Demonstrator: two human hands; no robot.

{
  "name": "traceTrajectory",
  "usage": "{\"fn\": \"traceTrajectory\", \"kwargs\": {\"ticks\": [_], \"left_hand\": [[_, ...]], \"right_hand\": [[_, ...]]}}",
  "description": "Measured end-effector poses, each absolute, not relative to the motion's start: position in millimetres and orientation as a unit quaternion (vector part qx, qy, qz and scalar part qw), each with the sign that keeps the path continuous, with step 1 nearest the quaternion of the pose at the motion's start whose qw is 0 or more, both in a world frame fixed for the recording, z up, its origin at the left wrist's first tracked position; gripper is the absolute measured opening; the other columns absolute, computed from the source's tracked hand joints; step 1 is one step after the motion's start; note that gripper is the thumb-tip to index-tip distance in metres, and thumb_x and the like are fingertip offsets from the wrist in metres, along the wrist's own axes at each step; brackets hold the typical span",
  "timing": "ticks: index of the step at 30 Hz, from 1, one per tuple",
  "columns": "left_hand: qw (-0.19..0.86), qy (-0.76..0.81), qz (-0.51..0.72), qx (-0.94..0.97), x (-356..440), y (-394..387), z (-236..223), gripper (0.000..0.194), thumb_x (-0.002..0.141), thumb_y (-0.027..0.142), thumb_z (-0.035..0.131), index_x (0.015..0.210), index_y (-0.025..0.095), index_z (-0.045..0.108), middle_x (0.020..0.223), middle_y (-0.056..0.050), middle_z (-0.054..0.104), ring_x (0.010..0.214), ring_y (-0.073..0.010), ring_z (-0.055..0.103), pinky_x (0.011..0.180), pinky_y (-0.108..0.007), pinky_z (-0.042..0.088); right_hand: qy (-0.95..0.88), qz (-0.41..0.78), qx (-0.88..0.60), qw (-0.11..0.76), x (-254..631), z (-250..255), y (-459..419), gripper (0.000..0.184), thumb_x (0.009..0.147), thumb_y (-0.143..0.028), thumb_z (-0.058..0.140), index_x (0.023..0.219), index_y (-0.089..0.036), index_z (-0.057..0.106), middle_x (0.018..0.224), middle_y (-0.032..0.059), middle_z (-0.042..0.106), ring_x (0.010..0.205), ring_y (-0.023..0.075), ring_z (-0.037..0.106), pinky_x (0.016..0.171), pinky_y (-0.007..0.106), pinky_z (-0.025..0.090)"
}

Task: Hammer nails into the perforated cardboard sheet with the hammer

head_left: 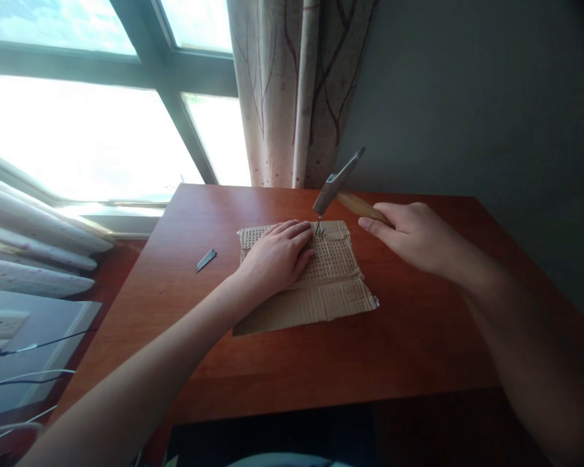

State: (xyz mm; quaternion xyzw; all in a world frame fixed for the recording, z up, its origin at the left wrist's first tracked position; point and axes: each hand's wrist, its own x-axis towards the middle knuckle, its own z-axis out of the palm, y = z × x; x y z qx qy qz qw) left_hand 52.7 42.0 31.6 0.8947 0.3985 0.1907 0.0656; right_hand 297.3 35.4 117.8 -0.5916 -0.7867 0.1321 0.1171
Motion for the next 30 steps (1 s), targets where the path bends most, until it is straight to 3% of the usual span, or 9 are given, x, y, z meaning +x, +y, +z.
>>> {"fn": "traceTrajectory", "kwargs": {"ticks": [19, 30], "left_hand": [[0.066, 0.395, 0.2, 0.894, 52.7, 41.7, 30.7, 0.043, 0.101, 0.034, 0.045, 0.134, 0.011, 0.06, 0.142, -0.014, 0.06, 0.133, -0.0289, 0.054, 0.115, -0.047, 0.042], [0.071, 0.398, 0.2, 0.892, 52.5, 42.2, 30.5, 0.045, 0.101, 0.035, 0.045, 0.136, 0.009, 0.059, 0.143, -0.014, 0.058, 0.134, -0.0295, 0.053, 0.116, -0.048, 0.041]], "right_hand": [[-0.755, 0.189, -0.624, 0.073, 303.8, 130.2, 50.6, 0.042, 0.095, -0.052, 0.05, 0.066, -0.022, 0.043, 0.059, -0.0006, 0.052, 0.055, 0.0143, 0.045, 0.056, 0.032, 0.028], [-0.781, 0.175, -0.599, 0.038, 298.5, 131.8, 45.7, 0.043, 0.095, -0.051, 0.05, 0.065, -0.021, 0.043, 0.059, -0.0022, 0.047, 0.055, 0.013, 0.041, 0.057, 0.032, 0.025]]}}
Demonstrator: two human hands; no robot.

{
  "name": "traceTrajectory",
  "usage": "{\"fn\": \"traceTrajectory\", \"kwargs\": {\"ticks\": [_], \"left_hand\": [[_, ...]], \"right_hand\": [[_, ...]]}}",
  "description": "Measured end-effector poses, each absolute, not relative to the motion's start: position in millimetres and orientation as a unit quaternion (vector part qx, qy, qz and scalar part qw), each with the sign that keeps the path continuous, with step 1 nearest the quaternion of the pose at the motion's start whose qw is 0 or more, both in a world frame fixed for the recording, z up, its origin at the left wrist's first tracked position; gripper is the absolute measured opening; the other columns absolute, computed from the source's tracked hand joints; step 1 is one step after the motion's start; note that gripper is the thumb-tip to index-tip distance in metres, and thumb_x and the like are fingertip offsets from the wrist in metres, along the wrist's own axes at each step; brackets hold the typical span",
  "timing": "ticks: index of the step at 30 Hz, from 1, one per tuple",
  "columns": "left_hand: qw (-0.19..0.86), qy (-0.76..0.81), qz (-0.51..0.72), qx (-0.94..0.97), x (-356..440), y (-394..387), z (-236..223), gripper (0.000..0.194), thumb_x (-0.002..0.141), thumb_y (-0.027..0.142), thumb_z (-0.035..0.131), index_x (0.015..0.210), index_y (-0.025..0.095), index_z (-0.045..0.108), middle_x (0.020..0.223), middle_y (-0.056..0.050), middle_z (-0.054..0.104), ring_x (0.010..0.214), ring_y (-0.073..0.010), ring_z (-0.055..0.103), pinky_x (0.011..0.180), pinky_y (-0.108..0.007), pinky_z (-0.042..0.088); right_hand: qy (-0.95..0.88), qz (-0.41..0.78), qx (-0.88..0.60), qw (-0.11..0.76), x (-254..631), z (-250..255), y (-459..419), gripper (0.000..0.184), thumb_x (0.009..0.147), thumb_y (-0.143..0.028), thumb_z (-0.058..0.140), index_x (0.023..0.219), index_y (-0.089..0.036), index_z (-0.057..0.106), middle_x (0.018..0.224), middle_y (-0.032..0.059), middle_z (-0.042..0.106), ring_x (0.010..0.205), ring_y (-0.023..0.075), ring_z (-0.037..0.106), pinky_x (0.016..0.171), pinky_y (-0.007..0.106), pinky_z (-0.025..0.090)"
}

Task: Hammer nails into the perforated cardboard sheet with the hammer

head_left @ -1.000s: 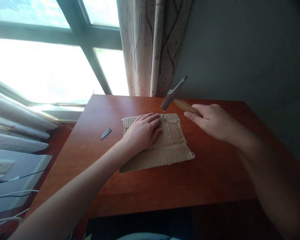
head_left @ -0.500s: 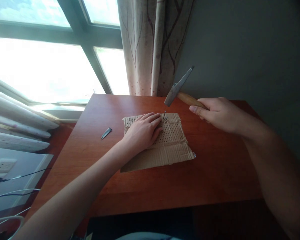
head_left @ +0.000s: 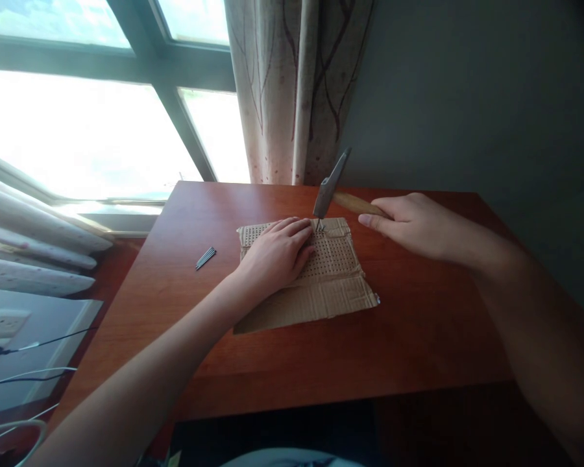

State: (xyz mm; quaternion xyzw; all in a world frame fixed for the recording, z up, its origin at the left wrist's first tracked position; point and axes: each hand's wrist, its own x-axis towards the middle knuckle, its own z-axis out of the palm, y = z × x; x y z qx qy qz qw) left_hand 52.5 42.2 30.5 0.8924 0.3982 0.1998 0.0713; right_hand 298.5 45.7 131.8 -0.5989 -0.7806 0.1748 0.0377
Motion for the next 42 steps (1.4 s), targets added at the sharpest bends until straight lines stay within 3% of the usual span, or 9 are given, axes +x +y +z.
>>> {"fn": "traceTrajectory", "kwargs": {"ticks": [9, 15, 22, 28, 42], "left_hand": [[0.067, 0.394, 0.202, 0.894, 52.6, 41.2, 30.9, 0.043, 0.101, 0.034, 0.044, 0.135, 0.012, 0.06, 0.142, -0.013, 0.06, 0.133, -0.029, 0.054, 0.115, -0.048, 0.042], [0.07, 0.396, 0.198, 0.894, 52.9, 41.5, 30.8, 0.045, 0.102, 0.034, 0.043, 0.137, 0.01, 0.059, 0.144, -0.014, 0.058, 0.135, -0.0289, 0.052, 0.117, -0.046, 0.04], [0.066, 0.397, 0.195, 0.895, 52.5, 41.7, 32.2, 0.044, 0.102, 0.033, 0.043, 0.135, 0.009, 0.06, 0.141, -0.014, 0.06, 0.133, -0.0297, 0.053, 0.116, -0.047, 0.041], [0.069, 0.395, 0.197, 0.895, 52.2, 41.0, 30.8, 0.045, 0.102, 0.033, 0.043, 0.136, 0.009, 0.059, 0.142, -0.014, 0.059, 0.133, -0.0291, 0.053, 0.116, -0.046, 0.041], [0.072, 0.393, 0.206, 0.893, 52.2, 41.1, 30.5, 0.042, 0.102, 0.033, 0.043, 0.133, 0.01, 0.061, 0.141, -0.013, 0.06, 0.133, -0.0293, 0.053, 0.115, -0.047, 0.042]], "right_hand": [[-0.787, 0.166, -0.591, 0.064, 294.6, 134.3, 40.7, 0.048, 0.095, -0.057, 0.049, 0.062, -0.022, 0.044, 0.054, -0.0012, 0.047, 0.052, 0.0139, 0.042, 0.054, 0.032, 0.026], [-0.769, 0.135, -0.617, 0.093, 294.7, 134.6, 39.3, 0.041, 0.095, -0.049, 0.052, 0.065, -0.022, 0.044, 0.053, -0.002, 0.045, 0.053, 0.0141, 0.042, 0.056, 0.032, 0.026], [-0.787, 0.172, -0.589, 0.062, 294.0, 117.2, 37.7, 0.038, 0.096, -0.047, 0.05, 0.068, -0.022, 0.048, 0.059, -0.0014, 0.053, 0.056, 0.0142, 0.047, 0.056, 0.031, 0.028], [-0.783, 0.137, -0.599, 0.092, 294.8, 119.7, 35.6, 0.042, 0.096, -0.049, 0.05, 0.065, -0.022, 0.041, 0.054, -0.0023, 0.048, 0.05, 0.0132, 0.042, 0.055, 0.031, 0.027], [-0.782, 0.156, -0.6, 0.067, 289.9, 102.4, 32.0, 0.037, 0.096, -0.045, 0.048, 0.068, -0.022, 0.044, 0.06, -0.0012, 0.052, 0.055, 0.0142, 0.046, 0.056, 0.03, 0.026]]}}
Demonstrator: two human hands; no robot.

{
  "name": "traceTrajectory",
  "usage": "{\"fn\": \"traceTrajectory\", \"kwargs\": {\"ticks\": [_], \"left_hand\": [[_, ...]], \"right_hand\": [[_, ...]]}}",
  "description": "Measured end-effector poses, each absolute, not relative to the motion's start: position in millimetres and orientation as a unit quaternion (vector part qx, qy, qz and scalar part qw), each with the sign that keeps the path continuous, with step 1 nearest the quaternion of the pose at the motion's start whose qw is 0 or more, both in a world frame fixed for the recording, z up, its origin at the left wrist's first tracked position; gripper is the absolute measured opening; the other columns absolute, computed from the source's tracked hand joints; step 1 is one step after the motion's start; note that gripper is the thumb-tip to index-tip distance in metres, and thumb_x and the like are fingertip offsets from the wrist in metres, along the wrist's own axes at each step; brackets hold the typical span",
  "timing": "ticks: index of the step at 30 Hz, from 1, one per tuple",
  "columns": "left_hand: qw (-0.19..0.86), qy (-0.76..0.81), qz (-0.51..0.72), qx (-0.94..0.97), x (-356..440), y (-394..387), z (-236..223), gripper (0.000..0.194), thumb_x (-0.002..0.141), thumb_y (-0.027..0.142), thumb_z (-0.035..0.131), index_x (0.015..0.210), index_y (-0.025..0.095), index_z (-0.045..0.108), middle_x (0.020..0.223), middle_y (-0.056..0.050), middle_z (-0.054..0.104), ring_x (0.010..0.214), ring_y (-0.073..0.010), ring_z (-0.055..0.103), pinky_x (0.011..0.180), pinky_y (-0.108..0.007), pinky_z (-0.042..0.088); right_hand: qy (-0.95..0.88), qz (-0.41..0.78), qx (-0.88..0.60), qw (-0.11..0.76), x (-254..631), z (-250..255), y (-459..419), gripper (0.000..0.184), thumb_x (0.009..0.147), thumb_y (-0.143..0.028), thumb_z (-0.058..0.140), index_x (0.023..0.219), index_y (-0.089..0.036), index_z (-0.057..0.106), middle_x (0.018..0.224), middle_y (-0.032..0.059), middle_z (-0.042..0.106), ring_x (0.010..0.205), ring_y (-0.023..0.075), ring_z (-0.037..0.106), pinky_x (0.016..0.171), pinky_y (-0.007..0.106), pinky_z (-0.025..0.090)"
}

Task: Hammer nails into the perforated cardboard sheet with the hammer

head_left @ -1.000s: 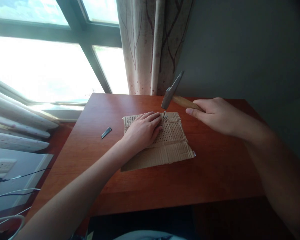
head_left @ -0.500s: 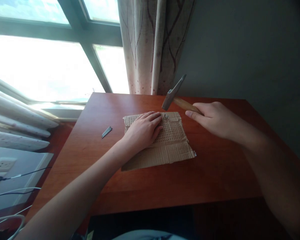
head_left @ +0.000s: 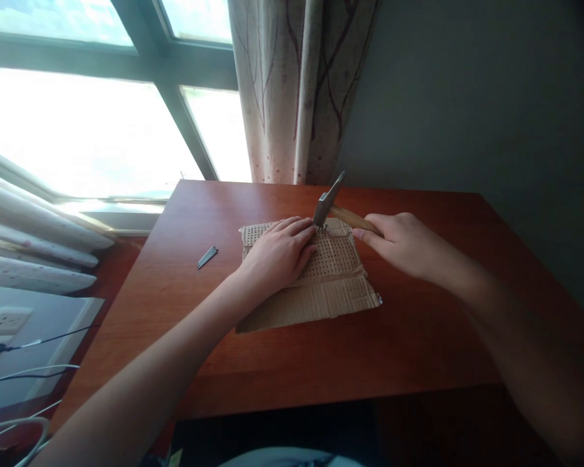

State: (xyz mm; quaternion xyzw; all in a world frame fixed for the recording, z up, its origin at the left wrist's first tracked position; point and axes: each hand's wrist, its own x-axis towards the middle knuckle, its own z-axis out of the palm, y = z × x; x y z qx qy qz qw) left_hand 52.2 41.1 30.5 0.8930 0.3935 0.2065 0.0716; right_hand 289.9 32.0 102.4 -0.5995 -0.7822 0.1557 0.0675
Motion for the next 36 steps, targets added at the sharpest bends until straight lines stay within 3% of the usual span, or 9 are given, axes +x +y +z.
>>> {"fn": "traceTrajectory", "kwargs": {"ticks": [14, 19, 24, 33, 36], "left_hand": [[0.075, 0.395, 0.205, 0.892, 51.3, 41.0, 29.0, 0.044, 0.102, 0.033, 0.043, 0.135, 0.01, 0.059, 0.142, -0.014, 0.059, 0.134, -0.0285, 0.053, 0.116, -0.046, 0.041], [0.086, 0.402, 0.204, 0.889, 50.3, 40.7, 30.2, 0.044, 0.102, 0.035, 0.044, 0.136, 0.011, 0.058, 0.143, -0.013, 0.058, 0.135, -0.0281, 0.052, 0.117, -0.047, 0.041], [0.074, 0.403, 0.187, 0.893, 50.2, 40.7, 34.4, 0.043, 0.102, 0.035, 0.045, 0.135, 0.011, 0.059, 0.142, -0.013, 0.059, 0.133, -0.0293, 0.053, 0.115, -0.047, 0.043], [0.034, 0.414, 0.192, 0.889, 45.6, 42.2, 52.4, 0.037, 0.099, 0.033, 0.05, 0.128, 0.013, 0.063, 0.136, -0.014, 0.063, 0.123, -0.0291, 0.06, 0.106, -0.046, 0.05], [0.0, 0.48, 0.238, 0.845, 20.8, 42.7, 62.7, 0.039, 0.098, 0.037, 0.051, 0.129, 0.017, 0.064, 0.134, -0.011, 0.066, 0.119, -0.0271, 0.063, 0.102, -0.043, 0.051]], "right_hand": [[-0.771, 0.145, -0.599, 0.159, 296.4, 95.8, 27.4, 0.042, 0.094, -0.049, 0.05, 0.064, -0.023, 0.036, 0.054, -0.0029, 0.042, 0.051, 0.0131, 0.039, 0.054, 0.031, 0.026], [-0.713, 0.155, -0.609, 0.312, 298.3, 84.3, 23.5, 0.039, 0.093, -0.054, 0.052, 0.069, -0.025, 0.042, 0.058, -0.0023, 0.043, 0.054, 0.0152, 0.042, 0.053, 0.031, 0.03], [-0.598, 0.255, -0.577, 0.494, 291.3, 64.1, 30.6, 0.045, 0.091, -0.061, 0.052, 0.069, -0.026, 0.033, 0.055, -0.0046, 0.036, 0.046, 0.0134, 0.036, 0.046, 0.03, 0.031], [-0.529, 0.251, -0.48, 0.653, 287.0, 41.6, 34.2, 0.05, 0.09, -0.054, 0.062, 0.06, -0.025, 0.034, 0.049, -0.0065, 0.031, 0.04, 0.009, 0.03, 0.039, 0.027, 0.024], [-0.516, 0.27, -0.437, 0.685, 291.9, 37.8, 34.1, 0.044, 0.088, -0.052, 0.067, 0.064, -0.024, 0.042, 0.048, -0.0083, 0.032, 0.038, 0.007, 0.028, 0.036, 0.024, 0.02]]}}
